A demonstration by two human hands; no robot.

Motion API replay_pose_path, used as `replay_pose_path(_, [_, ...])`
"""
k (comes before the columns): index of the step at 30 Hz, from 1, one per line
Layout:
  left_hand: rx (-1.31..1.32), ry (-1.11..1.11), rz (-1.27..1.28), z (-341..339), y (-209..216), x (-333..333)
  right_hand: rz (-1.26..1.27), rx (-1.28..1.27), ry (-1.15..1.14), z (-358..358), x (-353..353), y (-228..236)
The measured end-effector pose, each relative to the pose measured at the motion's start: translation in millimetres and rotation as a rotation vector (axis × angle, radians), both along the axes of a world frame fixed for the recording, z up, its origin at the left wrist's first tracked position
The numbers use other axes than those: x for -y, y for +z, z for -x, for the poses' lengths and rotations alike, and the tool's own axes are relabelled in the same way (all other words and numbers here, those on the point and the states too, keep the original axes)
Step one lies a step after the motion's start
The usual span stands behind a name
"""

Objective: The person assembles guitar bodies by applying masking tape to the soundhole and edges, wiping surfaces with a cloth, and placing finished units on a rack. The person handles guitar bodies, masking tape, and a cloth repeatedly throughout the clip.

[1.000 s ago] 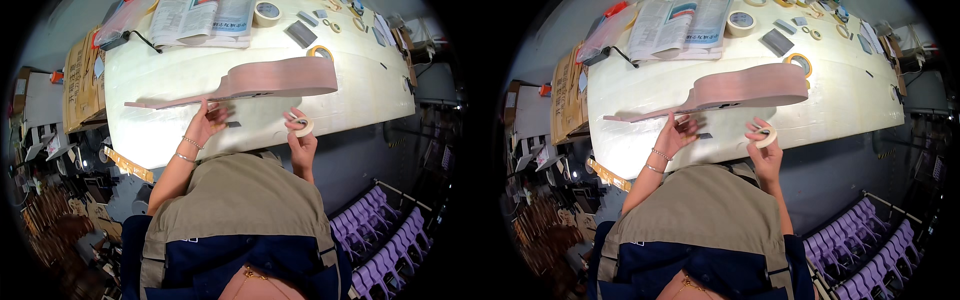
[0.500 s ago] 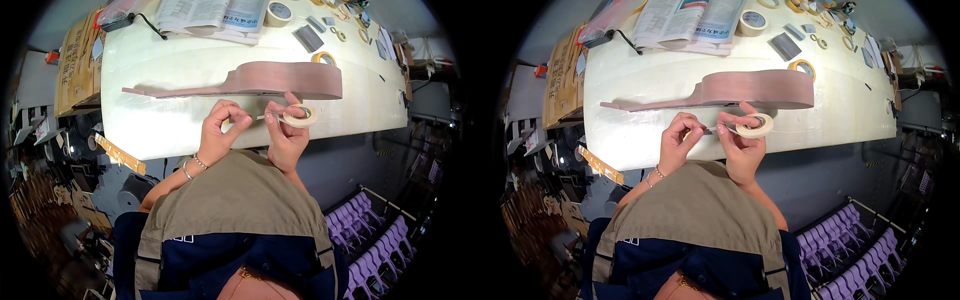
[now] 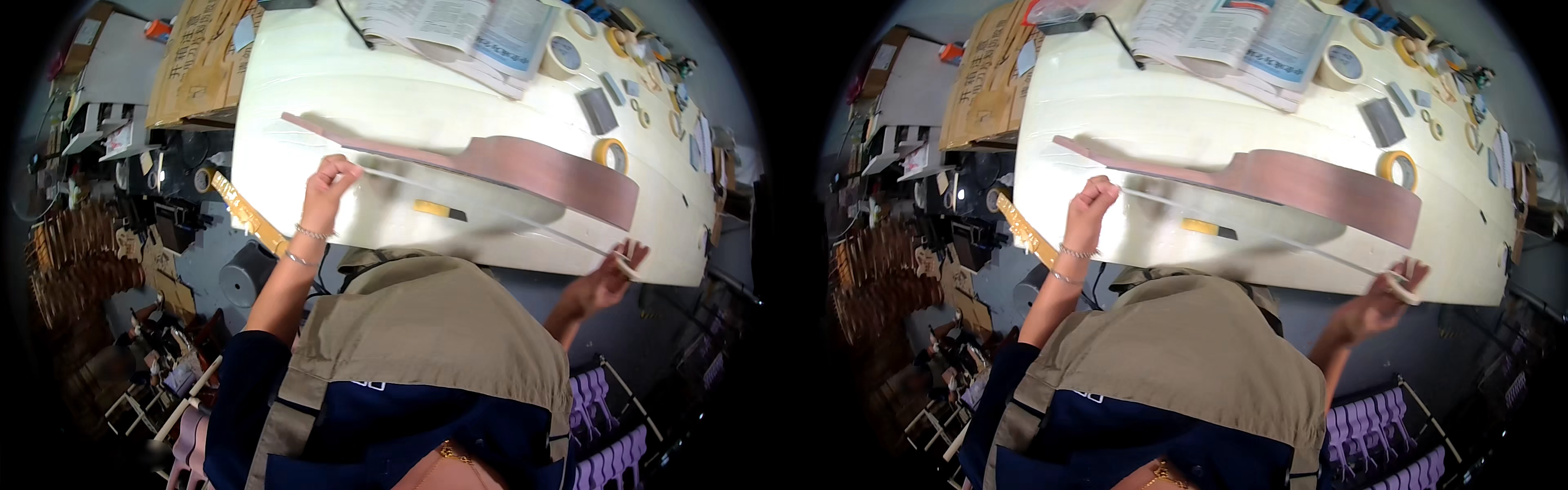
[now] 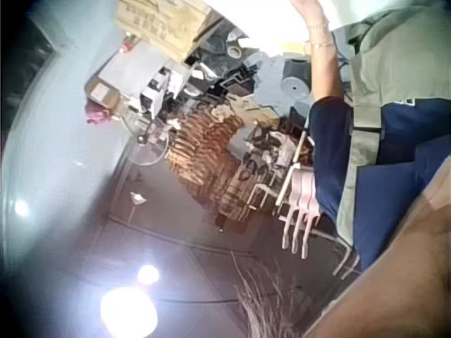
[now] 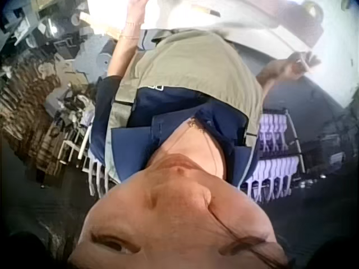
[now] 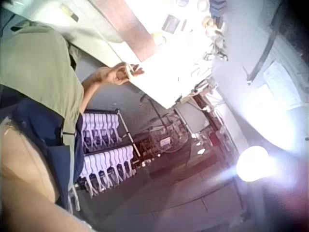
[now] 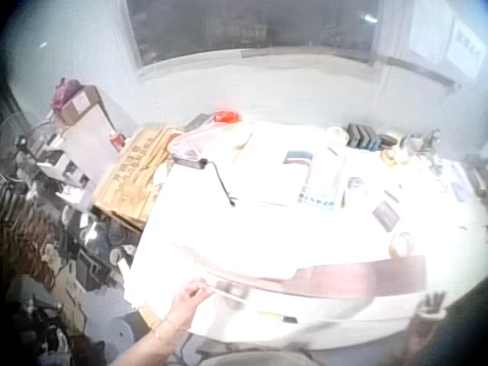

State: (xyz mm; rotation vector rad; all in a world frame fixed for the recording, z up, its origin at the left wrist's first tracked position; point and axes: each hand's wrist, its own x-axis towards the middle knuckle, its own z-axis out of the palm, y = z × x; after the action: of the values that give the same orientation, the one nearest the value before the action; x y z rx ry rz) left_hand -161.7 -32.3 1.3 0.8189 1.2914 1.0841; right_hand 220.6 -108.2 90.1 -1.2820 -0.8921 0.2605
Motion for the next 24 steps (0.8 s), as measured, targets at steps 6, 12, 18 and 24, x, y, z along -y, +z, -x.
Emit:
replay_pose_path(6, [0.015,-0.101,0.183,49,-23,-42,0.227,-0.131,-0.033,-64,-15,-27])
replay_pose_path(12, [-0.052,-0.168,0.237,46,-22,-51,0.161,-0.154,0.002,-75,-10,-45])
replay_pose_path(18, [-0.031,-0.128,0.243,43,-19,-52,0.154,-0.148,-0.001,-75,-10,-48])
replay_pose_path(24, [-0.449,0.021,0.105,35,-18,-45,0.137,-0.148,0.045,-85,-4,-57])
